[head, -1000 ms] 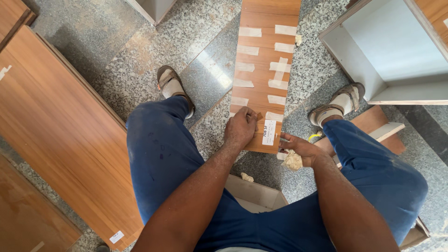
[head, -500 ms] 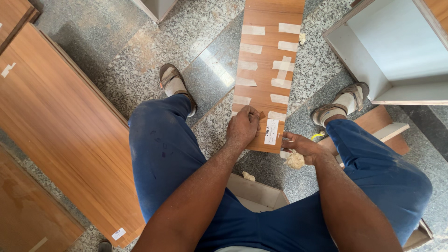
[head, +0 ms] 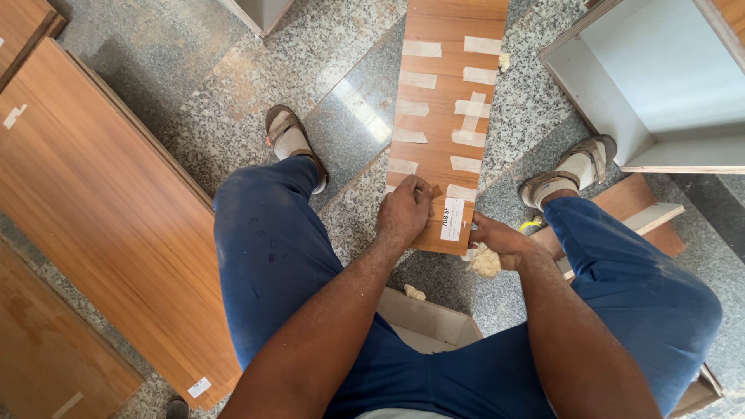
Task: The person peels multiple strips of white tape from a wooden furniture panel and wipes the surface with a cloth.
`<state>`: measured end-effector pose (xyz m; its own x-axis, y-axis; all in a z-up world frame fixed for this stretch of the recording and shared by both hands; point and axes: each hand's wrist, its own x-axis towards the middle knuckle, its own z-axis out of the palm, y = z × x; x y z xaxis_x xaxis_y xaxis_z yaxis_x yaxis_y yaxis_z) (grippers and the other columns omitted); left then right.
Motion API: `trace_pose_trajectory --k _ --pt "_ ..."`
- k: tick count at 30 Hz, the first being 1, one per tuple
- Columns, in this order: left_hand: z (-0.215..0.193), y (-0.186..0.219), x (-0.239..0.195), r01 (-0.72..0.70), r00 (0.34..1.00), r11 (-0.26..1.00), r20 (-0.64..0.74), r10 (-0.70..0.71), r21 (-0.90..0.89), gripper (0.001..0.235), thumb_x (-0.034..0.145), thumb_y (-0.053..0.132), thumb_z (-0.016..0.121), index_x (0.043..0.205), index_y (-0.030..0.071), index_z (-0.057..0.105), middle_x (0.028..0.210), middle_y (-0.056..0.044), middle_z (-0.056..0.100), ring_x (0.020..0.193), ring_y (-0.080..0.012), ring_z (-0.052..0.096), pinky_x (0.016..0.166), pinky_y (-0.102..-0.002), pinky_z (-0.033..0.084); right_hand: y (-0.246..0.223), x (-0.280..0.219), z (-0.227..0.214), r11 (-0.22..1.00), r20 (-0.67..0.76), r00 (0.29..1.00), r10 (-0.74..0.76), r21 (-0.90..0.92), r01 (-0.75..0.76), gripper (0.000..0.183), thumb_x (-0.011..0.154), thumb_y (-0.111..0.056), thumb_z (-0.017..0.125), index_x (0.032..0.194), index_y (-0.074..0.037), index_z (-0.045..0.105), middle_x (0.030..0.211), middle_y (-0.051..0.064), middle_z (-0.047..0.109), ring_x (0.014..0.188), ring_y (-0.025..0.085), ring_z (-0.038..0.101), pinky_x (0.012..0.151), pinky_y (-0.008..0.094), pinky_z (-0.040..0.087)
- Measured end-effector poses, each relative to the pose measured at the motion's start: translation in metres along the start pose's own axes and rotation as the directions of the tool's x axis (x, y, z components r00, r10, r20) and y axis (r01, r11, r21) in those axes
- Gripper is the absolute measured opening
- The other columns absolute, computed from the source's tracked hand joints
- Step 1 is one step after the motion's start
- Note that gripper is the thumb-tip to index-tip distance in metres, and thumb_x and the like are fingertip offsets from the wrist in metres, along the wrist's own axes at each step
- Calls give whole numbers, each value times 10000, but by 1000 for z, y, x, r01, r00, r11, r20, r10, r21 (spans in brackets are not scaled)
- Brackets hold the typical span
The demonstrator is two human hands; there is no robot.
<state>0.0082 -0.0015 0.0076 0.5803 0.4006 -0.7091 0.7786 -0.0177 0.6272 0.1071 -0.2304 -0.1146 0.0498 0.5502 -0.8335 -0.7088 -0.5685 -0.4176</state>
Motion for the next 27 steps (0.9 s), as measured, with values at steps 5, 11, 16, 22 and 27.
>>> trace_pose_trajectory --k 5,11,16,22,27 --pt "0 -1 0 -21 1000 999 -13 21 31 152 1018 276 592 1066 142 646 726 21 741 619 -111 730 750 -332 577 1 0 -4 982 0 999 40 185 -39 738 885 49 573 1559 -174 371 1155 137 666 867 171 715 728 336 634" --pt "0 0 -1 7 1000 1000 11 -7 30 160 1035 289 574 1084 151 640 728 24 730 623 -98 725 740 -336 584 -27 -24 17 970 -146 982 124 228 -89 635 912 -5 519 1506 -183 384 1107 175 682 833 252 712 683 400 631" --pt "-1 -1 0 16 1000 998 11 -17 52 166 1042 292 568 1101 155 640 746 16 738 629 -91 721 748 -344 581 -44 -36 4 957 -375 925 54 284 60 503 955 -60 491 1437 -204 469 1020 99 640 797 221 668 704 410 618" --pt "0 2 -2 24 1000 999 0 -24 44 163 1034 297 570 1094 162 640 743 27 738 623 -101 729 762 -342 575 -31 -24 -22 918 -569 820 -64 288 271 324 998 -338 540 1132 -60 639 866 55 631 692 180 598 603 332 539" --pt "2 -1 -4 11 999 1000 -36 -10 18 143 1020 283 583 1052 165 656 757 20 754 626 -116 735 769 -337 571 -8 -22 -28 921 -685 632 -361 -156 357 157 922 -108 685 813 -21 613 748 25 542 631 144 466 552 329 378"
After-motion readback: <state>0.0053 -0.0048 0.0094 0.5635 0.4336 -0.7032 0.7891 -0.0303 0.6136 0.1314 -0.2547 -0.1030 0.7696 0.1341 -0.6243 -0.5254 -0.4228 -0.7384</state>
